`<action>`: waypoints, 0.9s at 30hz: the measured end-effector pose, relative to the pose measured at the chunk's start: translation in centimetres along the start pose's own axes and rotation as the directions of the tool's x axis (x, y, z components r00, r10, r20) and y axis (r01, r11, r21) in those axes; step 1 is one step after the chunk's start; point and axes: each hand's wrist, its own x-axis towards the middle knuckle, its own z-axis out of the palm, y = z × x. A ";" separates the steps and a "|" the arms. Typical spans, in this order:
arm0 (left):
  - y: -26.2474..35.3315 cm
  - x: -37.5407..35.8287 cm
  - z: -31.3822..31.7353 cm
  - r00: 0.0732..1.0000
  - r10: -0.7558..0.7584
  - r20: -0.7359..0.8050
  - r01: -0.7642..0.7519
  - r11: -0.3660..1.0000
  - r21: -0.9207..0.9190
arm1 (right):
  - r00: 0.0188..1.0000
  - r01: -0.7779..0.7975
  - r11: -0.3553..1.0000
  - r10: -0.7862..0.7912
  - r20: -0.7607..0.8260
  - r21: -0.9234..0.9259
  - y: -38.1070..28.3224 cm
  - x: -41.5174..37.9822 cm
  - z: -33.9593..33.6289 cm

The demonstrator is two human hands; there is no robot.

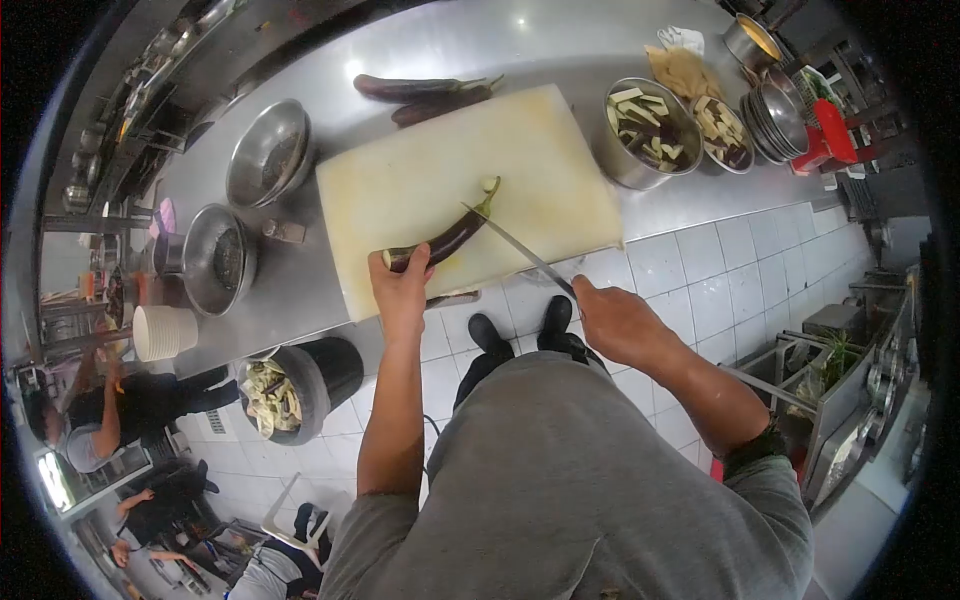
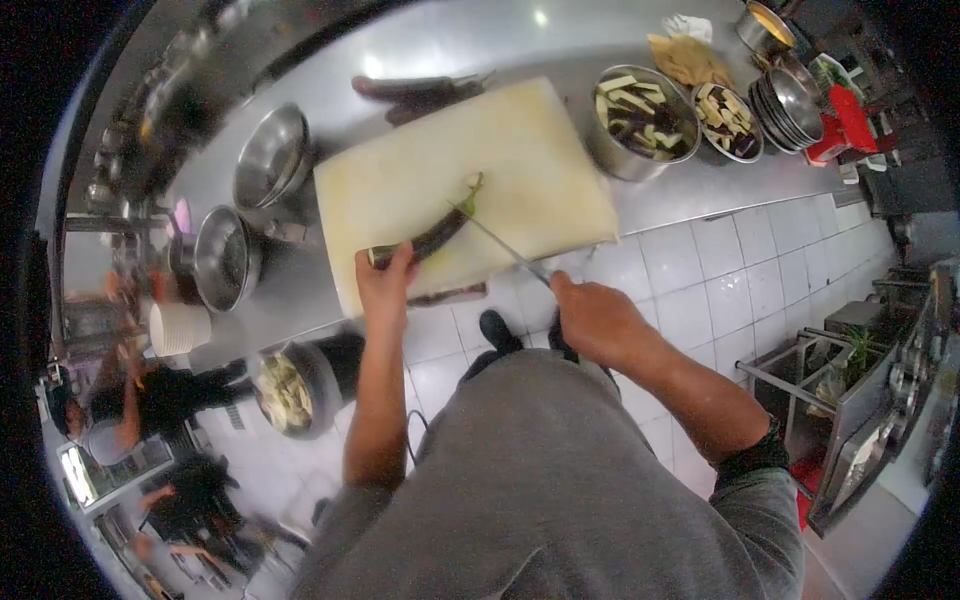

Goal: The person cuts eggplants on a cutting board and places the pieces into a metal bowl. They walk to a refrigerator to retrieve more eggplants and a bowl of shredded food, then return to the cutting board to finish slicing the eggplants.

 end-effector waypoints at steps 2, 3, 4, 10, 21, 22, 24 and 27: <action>-0.4 0.2 -0.3 0.998 0.039 0.043 -0.038 0.999 -0.016 | 1.000 0.001 1.000 -0.001 0.013 -0.013 0.1 0.8 1.0; -0.3 0.3 -0.5 0.996 0.064 0.068 -0.063 0.998 -0.022 | 0.999 0.032 0.999 -0.032 0.001 -0.009 0.5 1.9 2.3; -0.5 0.7 -0.8 0.994 0.074 0.078 -0.074 0.997 0.001 | 0.997 0.068 0.998 -0.068 -0.022 -0.009 1.1 3.9 3.7; -0.6 3.3 -1.0 0.917 0.375 0.135 -0.396 0.898 0.194 | 0.983 0.149 0.989 -0.150 -0.108 -0.014 2.2 8.1 -0.2; 0.7 3.9 -2.2 0.865 0.382 0.324 -0.492 0.526 0.694 | 0.994 0.087 0.991 -0.078 0.082 -0.106 -3.2 2.2 0.6; 0.7 4.0 -2.2 0.863 0.383 0.330 -0.497 0.520 0.695 | 0.992 0.088 0.991 -0.078 0.094 -0.105 -3.2 2.3 0.7; 0.6 4.1 -2.2 0.875 0.358 0.327 -0.479 0.539 0.693 | 0.992 0.084 0.992 -0.074 0.101 -0.094 -3.1 2.5 0.9; 0.5 4.0 -2.5 0.885 0.333 0.325 -0.462 0.535 0.708 | 0.992 0.077 0.995 -0.069 0.105 -0.069 -2.9 2.9 1.7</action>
